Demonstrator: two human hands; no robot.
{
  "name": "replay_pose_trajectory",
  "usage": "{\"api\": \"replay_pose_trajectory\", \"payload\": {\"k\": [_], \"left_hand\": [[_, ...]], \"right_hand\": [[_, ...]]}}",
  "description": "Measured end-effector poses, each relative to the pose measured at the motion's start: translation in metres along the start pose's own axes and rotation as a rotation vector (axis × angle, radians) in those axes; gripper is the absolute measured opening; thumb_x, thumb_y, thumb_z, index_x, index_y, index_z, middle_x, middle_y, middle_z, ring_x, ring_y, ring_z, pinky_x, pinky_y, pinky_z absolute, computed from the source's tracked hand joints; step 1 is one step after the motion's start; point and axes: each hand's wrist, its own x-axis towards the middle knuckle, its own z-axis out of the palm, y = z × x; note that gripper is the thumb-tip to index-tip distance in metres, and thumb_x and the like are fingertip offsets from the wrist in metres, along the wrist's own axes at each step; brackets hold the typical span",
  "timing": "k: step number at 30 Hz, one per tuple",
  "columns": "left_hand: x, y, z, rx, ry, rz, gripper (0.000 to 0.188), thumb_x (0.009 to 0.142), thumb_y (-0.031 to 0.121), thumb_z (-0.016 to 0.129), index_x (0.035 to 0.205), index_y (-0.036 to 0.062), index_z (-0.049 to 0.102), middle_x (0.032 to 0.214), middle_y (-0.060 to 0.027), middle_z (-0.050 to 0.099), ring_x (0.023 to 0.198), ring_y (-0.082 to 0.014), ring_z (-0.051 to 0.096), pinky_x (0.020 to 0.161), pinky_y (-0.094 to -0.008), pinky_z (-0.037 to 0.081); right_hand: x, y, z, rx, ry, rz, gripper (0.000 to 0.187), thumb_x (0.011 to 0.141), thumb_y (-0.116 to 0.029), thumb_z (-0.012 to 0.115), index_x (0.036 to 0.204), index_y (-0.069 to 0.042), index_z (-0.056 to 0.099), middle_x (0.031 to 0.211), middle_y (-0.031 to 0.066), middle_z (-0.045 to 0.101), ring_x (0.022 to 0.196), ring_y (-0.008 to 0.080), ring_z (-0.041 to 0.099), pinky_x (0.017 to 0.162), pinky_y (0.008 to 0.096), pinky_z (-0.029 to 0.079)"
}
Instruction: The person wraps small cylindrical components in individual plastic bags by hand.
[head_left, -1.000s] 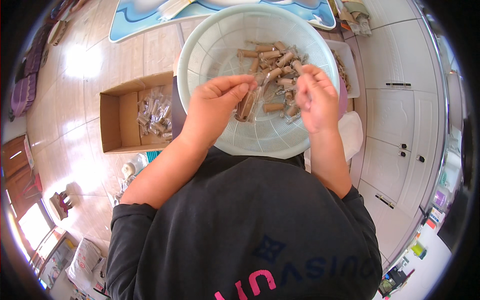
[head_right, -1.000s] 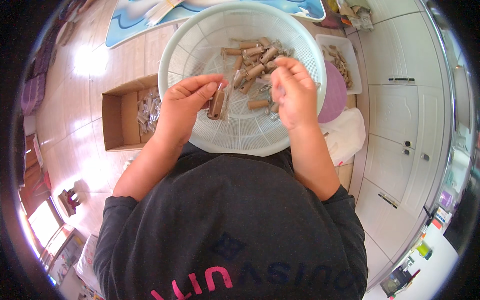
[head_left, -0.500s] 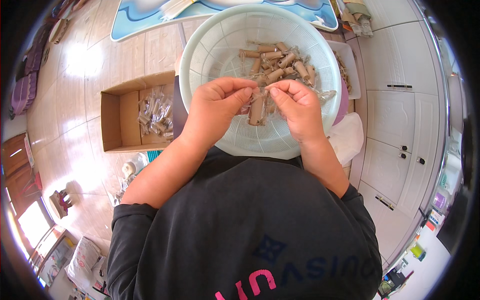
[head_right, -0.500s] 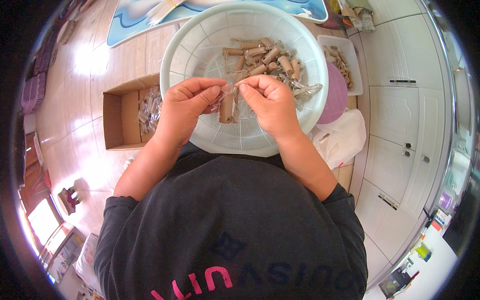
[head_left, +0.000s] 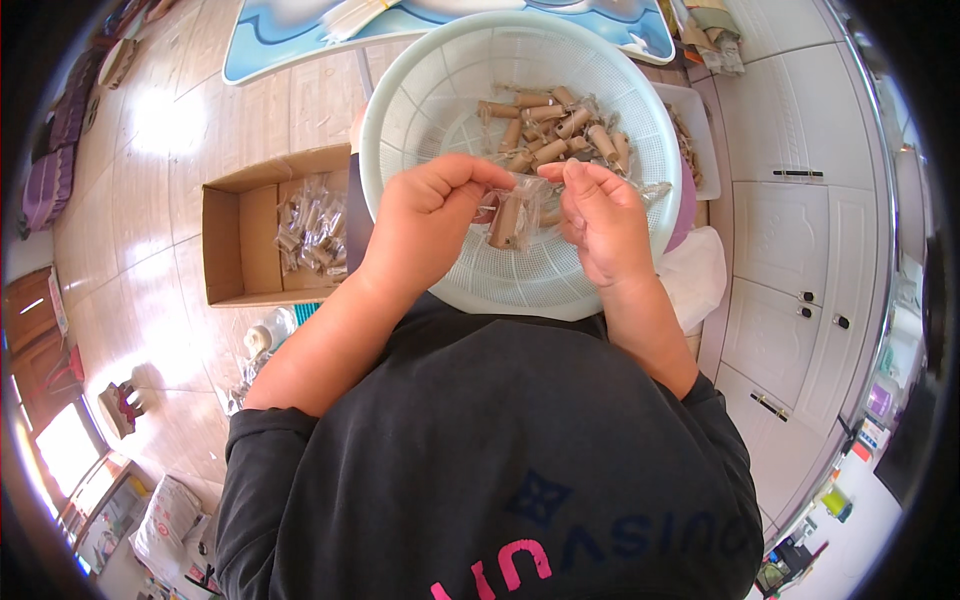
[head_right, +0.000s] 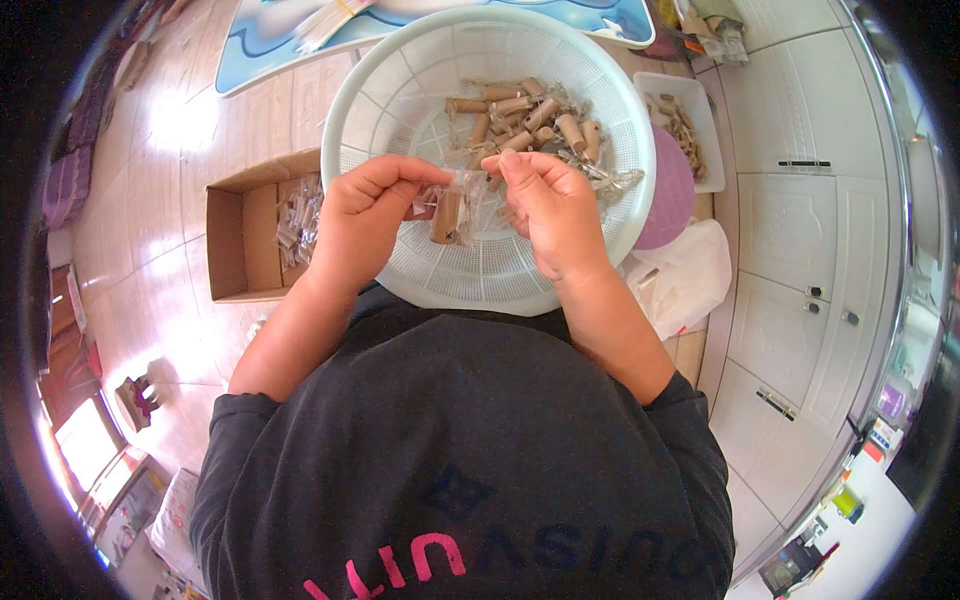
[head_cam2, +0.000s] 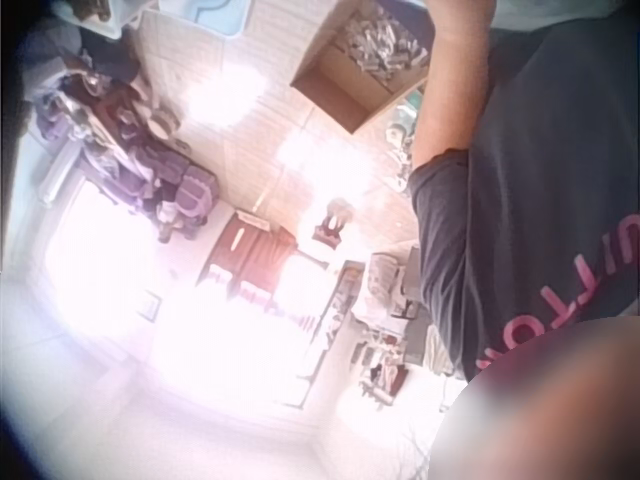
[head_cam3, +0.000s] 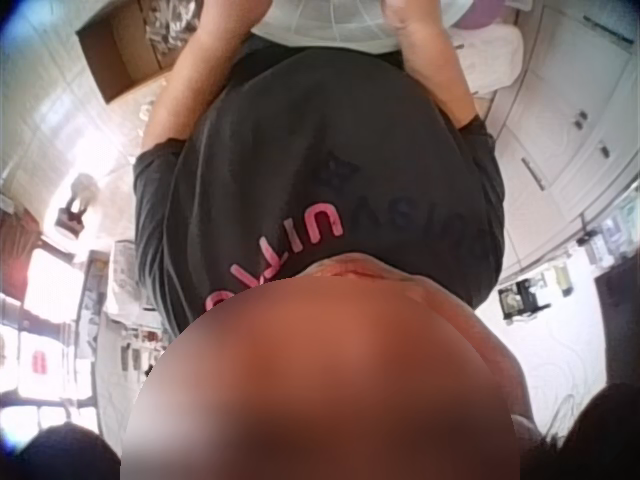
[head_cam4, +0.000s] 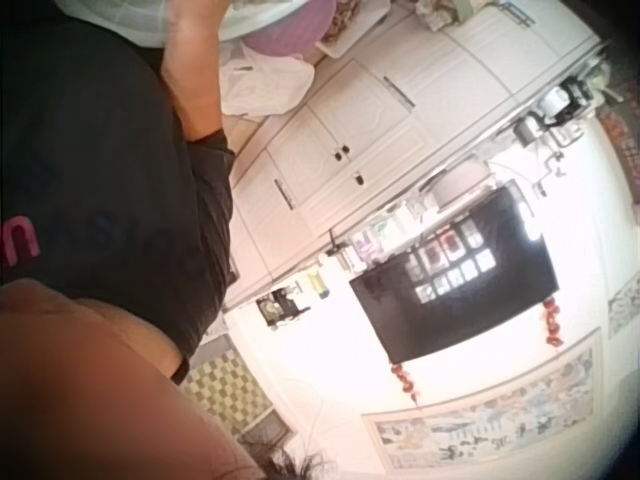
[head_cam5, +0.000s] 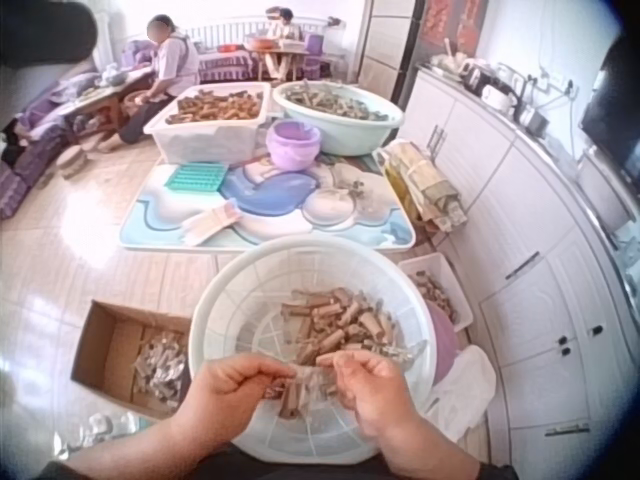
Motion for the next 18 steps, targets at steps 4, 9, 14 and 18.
{"api": "replay_pose_trajectory", "payload": {"k": [4, 9, 14, 18], "left_hand": [[0.0, 0.001, -0.002, 0.152, -0.042, 0.069, 0.018, 0.087, 0.003, 0.046, 0.094, -0.0003, 0.062, 0.088, -0.0055, 0.063, 0.081, -0.0115, 0.058, 0.073, -0.024, 0.049], [0.001, 0.025, 0.004, -0.291, 0.09, -0.208, 0.019, 0.087, 0.012, 0.052, 0.098, -0.0004, 0.06, 0.087, -0.0056, 0.063, 0.08, -0.0119, 0.059, 0.07, -0.0236, 0.049], [0.003, 0.006, -0.003, -0.127, 0.026, -0.246, 0.02, 0.086, 0.015, 0.055, 0.096, -0.0012, 0.06, 0.083, -0.0041, 0.062, 0.074, -0.0096, 0.058, 0.065, -0.0224, 0.049], [0.001, 0.008, -0.002, -0.123, 0.102, -0.166, 0.018, 0.086, 0.014, 0.055, 0.095, -0.0013, 0.06, 0.08, -0.0028, 0.061, 0.072, -0.0082, 0.057, 0.062, -0.0221, 0.048]], "right_hand": [[0.001, 0.0, 0.013, -0.255, 0.031, -0.057, 0.013, 0.083, -0.014, 0.06, 0.088, -0.002, 0.061, 0.065, -0.0058, 0.053, 0.053, 0.0001, 0.04, 0.047, 0.0159, 0.031], [0.002, 0.001, 0.009, -0.21, 0.031, -0.126, 0.014, 0.084, -0.015, 0.06, 0.087, -0.002, 0.061, 0.065, -0.0059, 0.053, 0.054, -0.0001, 0.04, 0.048, 0.0155, 0.031], [-0.001, 0.0, 0.013, -0.272, 0.025, -0.136, 0.014, 0.084, -0.016, 0.06, 0.084, -0.002, 0.061, 0.065, -0.006, 0.052, 0.054, -0.0001, 0.039, 0.048, 0.0155, 0.031], [-0.003, 0.003, 0.008, -0.33, -0.071, -0.061, 0.018, 0.085, -0.02, 0.06, 0.08, -0.003, 0.06, 0.063, -0.0068, 0.05, 0.054, -0.0002, 0.038, 0.048, 0.0156, 0.03]]}}
